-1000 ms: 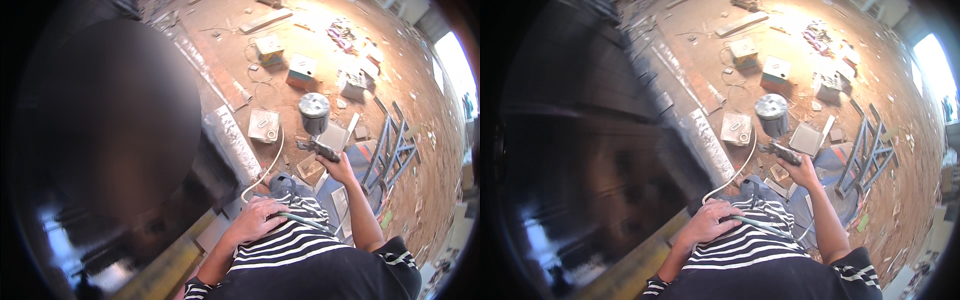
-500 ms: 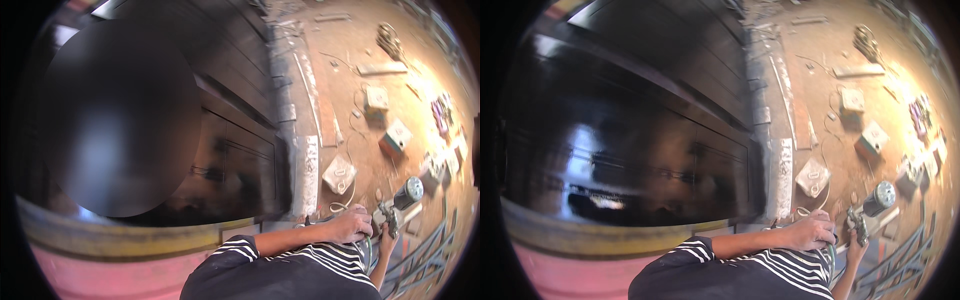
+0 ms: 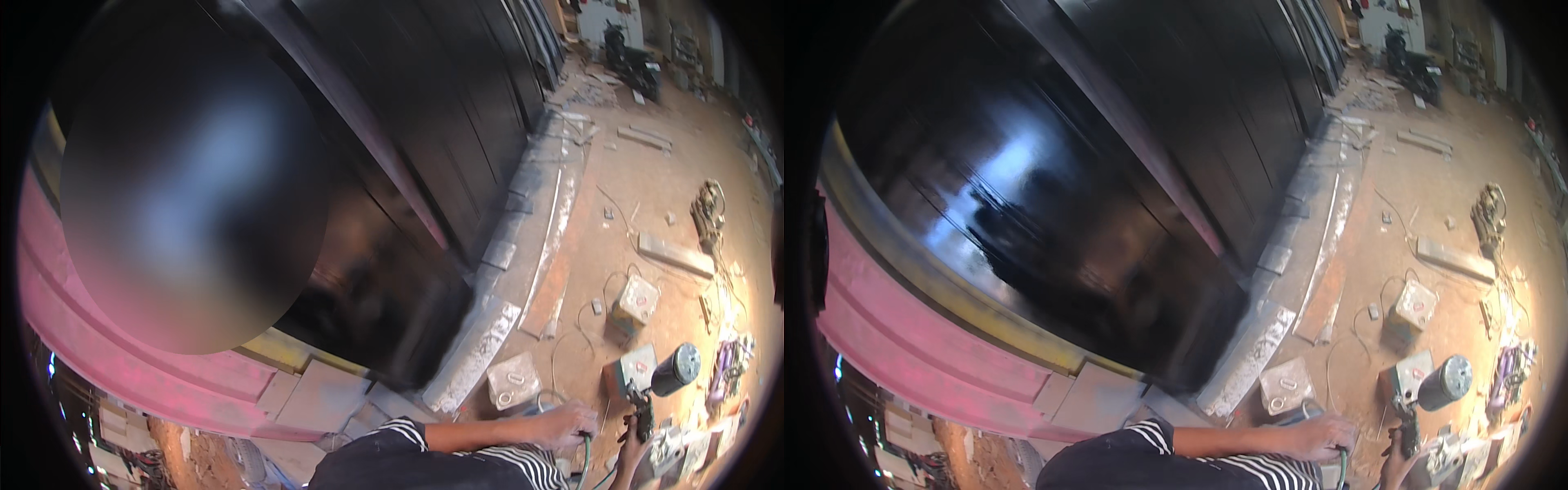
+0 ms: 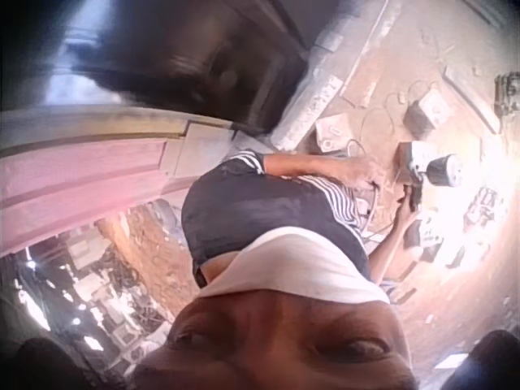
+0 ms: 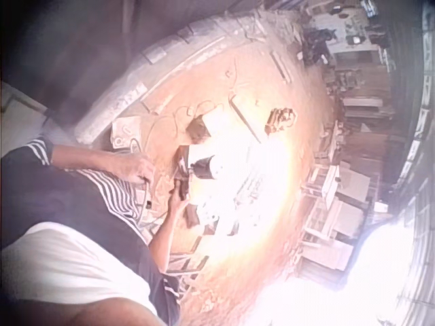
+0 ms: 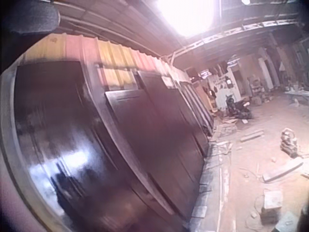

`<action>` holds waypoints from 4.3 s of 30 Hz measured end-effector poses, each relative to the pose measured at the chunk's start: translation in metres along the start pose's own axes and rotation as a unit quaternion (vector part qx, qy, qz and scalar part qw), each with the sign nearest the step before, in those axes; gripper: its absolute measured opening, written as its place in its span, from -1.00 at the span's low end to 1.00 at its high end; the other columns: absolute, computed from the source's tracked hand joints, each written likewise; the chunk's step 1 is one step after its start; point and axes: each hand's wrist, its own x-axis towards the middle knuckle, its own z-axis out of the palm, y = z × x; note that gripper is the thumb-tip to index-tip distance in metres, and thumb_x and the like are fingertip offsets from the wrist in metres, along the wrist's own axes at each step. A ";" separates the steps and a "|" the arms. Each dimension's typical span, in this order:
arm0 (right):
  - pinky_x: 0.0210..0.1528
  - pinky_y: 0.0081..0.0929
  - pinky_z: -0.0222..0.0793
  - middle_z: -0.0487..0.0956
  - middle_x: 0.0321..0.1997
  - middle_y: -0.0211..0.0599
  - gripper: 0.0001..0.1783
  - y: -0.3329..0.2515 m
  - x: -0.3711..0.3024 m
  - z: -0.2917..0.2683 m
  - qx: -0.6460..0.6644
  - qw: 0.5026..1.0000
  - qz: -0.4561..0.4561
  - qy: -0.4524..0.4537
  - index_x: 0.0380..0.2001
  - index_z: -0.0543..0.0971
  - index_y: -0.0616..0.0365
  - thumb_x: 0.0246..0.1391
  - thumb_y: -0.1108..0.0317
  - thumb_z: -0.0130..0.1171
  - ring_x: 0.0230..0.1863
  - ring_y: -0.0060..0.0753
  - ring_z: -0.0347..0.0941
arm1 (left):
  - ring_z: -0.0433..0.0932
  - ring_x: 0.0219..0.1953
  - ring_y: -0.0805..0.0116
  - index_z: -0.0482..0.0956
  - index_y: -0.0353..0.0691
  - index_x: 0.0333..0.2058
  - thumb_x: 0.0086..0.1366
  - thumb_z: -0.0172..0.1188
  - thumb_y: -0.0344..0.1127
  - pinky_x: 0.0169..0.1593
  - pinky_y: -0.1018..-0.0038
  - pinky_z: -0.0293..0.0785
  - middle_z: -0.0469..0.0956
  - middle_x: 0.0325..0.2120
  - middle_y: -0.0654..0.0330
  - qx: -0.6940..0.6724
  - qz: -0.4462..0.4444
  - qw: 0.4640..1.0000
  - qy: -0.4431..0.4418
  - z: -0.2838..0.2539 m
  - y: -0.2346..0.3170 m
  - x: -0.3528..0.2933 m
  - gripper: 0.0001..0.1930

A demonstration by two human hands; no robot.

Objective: The person uses a spray gun to apply black paint to several standing doors in a workshop, moving the nozzle in vertical strokes to cover the surface.

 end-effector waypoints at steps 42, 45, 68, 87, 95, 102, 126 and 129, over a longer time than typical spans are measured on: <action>-0.59 -0.67 0.21 0.64 -0.20 -0.21 -0.62 -0.040 0.458 -0.144 0.077 0.956 -0.102 -0.265 0.07 0.49 0.25 0.30 0.24 0.13 -0.55 -0.64 0.42 | 0.61 -0.17 -0.14 0.68 -0.15 -0.35 0.24 0.19 0.04 -0.12 0.02 0.55 0.64 -0.30 -0.10 0.076 -0.589 0.765 0.248 0.215 -0.298 0.279 -0.65; -0.56 -0.65 0.21 0.66 -0.20 -0.23 -0.58 -0.012 0.495 -0.202 0.041 0.958 -0.080 -0.274 0.13 0.49 0.23 0.30 0.22 0.14 -0.55 -0.64 0.41 | 0.63 -0.29 -0.18 0.68 -0.15 -0.35 0.35 0.05 0.07 -0.14 0.00 0.56 0.65 -0.42 -0.12 0.134 -0.601 0.736 0.281 0.279 -0.341 0.285 -0.58; -0.60 -0.69 0.05 0.63 -0.16 -0.40 -0.59 0.139 0.600 -0.462 0.110 0.992 -0.059 0.024 0.02 0.58 0.16 0.33 0.06 0.15 -0.57 -0.75 0.25 | 0.51 0.01 -0.07 0.46 -0.13 0.06 0.29 0.23 -0.48 0.04 0.19 0.48 0.46 -0.04 -0.04 0.369 -0.093 0.758 0.529 0.101 -0.114 0.634 -0.63; -0.49 -0.60 0.33 0.62 -0.43 -0.50 -0.70 0.158 0.519 -0.549 0.061 0.969 0.029 0.239 -0.15 0.67 0.21 0.31 0.17 0.20 -0.55 -0.67 0.39 | 0.48 0.03 0.32 0.43 -0.26 0.06 0.30 0.16 -0.58 0.15 0.41 0.41 0.47 -0.04 0.15 0.214 0.002 0.837 0.504 0.096 -0.167 0.721 -0.64; -0.52 -0.61 0.35 0.69 -0.27 -0.33 -0.59 0.086 0.506 -0.552 0.051 0.899 -0.039 0.434 -0.09 0.64 0.28 0.28 0.10 0.22 -0.58 -0.67 0.38 | 0.44 0.07 0.42 0.46 -0.31 0.11 0.44 0.09 -0.50 0.20 0.52 0.36 0.45 -0.02 0.18 0.083 0.054 0.883 0.458 0.080 -0.223 0.820 -0.70; -0.53 -0.55 0.32 0.69 -0.28 -0.32 -0.60 0.097 0.608 -0.587 0.009 0.860 -0.002 0.510 -0.02 0.59 0.28 0.31 0.14 0.17 -0.58 -0.65 0.38 | 0.45 -0.03 0.34 0.47 -0.19 0.13 0.36 0.10 -0.53 0.07 0.48 0.41 0.35 -0.08 0.16 0.087 0.014 0.933 0.350 0.100 -0.317 1.030 -0.63; -0.44 -0.57 0.32 0.54 -0.47 -0.31 -0.44 0.111 0.878 -0.737 0.050 0.693 -0.136 0.707 -0.11 0.53 0.37 0.35 -0.05 0.05 -0.50 -0.54 0.41 | 0.54 0.06 -0.17 0.46 -0.26 0.16 0.37 0.13 -0.15 0.12 0.11 0.47 0.55 -0.01 -0.21 0.301 -0.207 0.906 -0.211 0.230 -0.634 1.214 -0.54; -0.49 -0.61 0.29 0.54 -0.47 -0.30 -0.49 0.117 0.911 -0.750 0.108 0.687 -0.211 0.687 -0.12 0.53 0.34 0.36 -0.02 0.06 -0.55 -0.57 0.39 | 0.59 0.03 -0.14 0.54 -0.15 0.12 0.38 0.13 -0.03 0.06 0.14 0.51 0.64 -0.12 -0.20 0.273 -0.268 0.883 -0.271 0.271 -0.625 1.247 -0.56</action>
